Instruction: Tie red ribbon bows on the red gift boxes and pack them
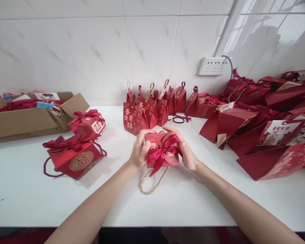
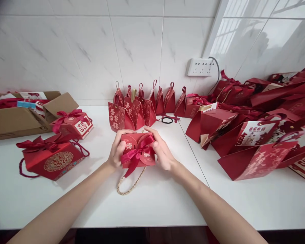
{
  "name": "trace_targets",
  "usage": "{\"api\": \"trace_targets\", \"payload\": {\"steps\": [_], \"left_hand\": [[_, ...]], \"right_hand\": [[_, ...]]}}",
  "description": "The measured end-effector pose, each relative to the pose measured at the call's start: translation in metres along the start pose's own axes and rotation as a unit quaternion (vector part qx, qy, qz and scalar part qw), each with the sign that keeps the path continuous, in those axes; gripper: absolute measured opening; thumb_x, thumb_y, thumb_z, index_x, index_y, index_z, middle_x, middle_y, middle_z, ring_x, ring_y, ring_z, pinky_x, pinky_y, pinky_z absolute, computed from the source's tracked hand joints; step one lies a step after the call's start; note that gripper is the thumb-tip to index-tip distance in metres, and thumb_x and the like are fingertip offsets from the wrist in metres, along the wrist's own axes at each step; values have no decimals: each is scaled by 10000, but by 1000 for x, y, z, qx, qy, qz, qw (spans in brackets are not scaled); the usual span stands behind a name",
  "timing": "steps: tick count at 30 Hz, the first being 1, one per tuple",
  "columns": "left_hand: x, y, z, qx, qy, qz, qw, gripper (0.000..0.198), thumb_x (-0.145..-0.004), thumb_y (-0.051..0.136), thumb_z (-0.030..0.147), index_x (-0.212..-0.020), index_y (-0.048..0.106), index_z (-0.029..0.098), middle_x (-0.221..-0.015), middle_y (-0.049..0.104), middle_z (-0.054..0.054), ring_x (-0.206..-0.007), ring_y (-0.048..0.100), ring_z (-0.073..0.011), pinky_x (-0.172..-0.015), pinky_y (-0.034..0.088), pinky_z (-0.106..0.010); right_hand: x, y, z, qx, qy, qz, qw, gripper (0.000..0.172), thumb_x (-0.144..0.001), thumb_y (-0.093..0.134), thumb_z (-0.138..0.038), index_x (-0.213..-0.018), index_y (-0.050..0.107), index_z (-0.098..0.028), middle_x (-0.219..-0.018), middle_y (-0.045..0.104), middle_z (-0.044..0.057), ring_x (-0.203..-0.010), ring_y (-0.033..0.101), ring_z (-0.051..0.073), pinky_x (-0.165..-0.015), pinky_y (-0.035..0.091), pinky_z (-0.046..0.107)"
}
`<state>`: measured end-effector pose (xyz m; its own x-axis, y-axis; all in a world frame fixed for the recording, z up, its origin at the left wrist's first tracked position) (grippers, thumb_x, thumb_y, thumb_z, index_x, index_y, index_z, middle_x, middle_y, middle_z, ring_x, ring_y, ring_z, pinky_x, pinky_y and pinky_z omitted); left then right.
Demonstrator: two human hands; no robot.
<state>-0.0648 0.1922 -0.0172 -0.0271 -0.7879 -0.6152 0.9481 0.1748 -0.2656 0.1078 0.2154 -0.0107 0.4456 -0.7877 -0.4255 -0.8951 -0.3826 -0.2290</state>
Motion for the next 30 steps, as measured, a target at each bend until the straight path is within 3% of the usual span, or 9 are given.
{"api": "trace_targets", "payload": {"steps": [4,6,9,13,18,22,27,30], "left_hand": [[-2,-2,5,-24,40,-17,999,343,-900,360,454,-1083,494,197,-1090,595,-117,-1028,566,-270,-914,418,-460],[-2,-3,8,-43,53,-26,997,321,-905,372,426,-1094,499,201,-1102,597,-111,-1042,565,-263,-924,416,-449],[-3,-6,10,-93,77,-23,992,301,-903,389,404,-1096,507,206,-1106,593,-98,-1061,551,-253,-931,413,-436],[-5,-8,13,-168,91,34,981,276,-913,373,393,-1030,527,197,-1048,565,-90,-1015,536,-226,-877,449,-397],[-6,-10,12,-183,72,79,977,238,-922,388,364,-1012,528,194,-973,531,-75,-913,541,-192,-778,483,-346],[-7,-12,2,-174,81,102,976,215,-911,430,356,-1056,495,212,-1003,511,-77,-927,545,-191,-776,488,-346],[-5,-10,-9,-29,76,86,993,285,-903,391,502,-1013,327,247,-1147,504,-99,-997,569,-197,-826,483,-395],[-2,-8,-3,-60,101,42,992,420,-846,354,645,-900,343,228,-1187,468,-131,-1144,502,-269,-918,433,-475]], "right_hand": [[2,-7,-8,-63,-3,103,993,369,-853,451,-606,-980,460,-260,-1255,513,92,-1228,463,268,-906,457,445],[2,-8,-12,-50,2,119,992,292,-856,521,-513,-803,455,-233,-1172,540,88,-1173,504,257,-864,475,411],[1,-8,-17,-31,-12,109,993,291,-861,544,-433,-695,450,-213,-1101,557,90,-1098,541,234,-857,471,391],[0,-8,-18,-46,5,92,995,286,-832,579,-409,-667,463,-206,-1157,551,103,-1085,542,237,-831,471,384],[-2,-14,-10,-166,92,62,980,277,-787,617,-373,-633,475,-192,-1307,499,74,-1136,536,271,-839,460,390],[-4,-16,-6,-215,110,26,970,259,-770,629,-344,-631,474,-188,-1322,516,58,-1038,592,255,-772,473,366],[-5,-18,-1,-214,121,31,969,270,-766,646,-343,-621,484,-181,-1302,531,57,-942,601,216,-723,451,330],[-6,-19,3,-189,124,49,973,293,-774,642,-351,-609,474,-178,-1296,532,57,-859,586,181,-695,434,320]]}}
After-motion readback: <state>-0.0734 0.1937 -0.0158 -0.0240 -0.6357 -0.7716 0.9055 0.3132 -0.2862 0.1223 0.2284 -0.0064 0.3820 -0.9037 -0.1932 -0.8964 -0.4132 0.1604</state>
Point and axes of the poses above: each hand's wrist, its own x-axis away from the middle knuckle, its own y-axis out of the palm, z = x × y, the point moved 2 cm from there along -x, towards the middle knuckle
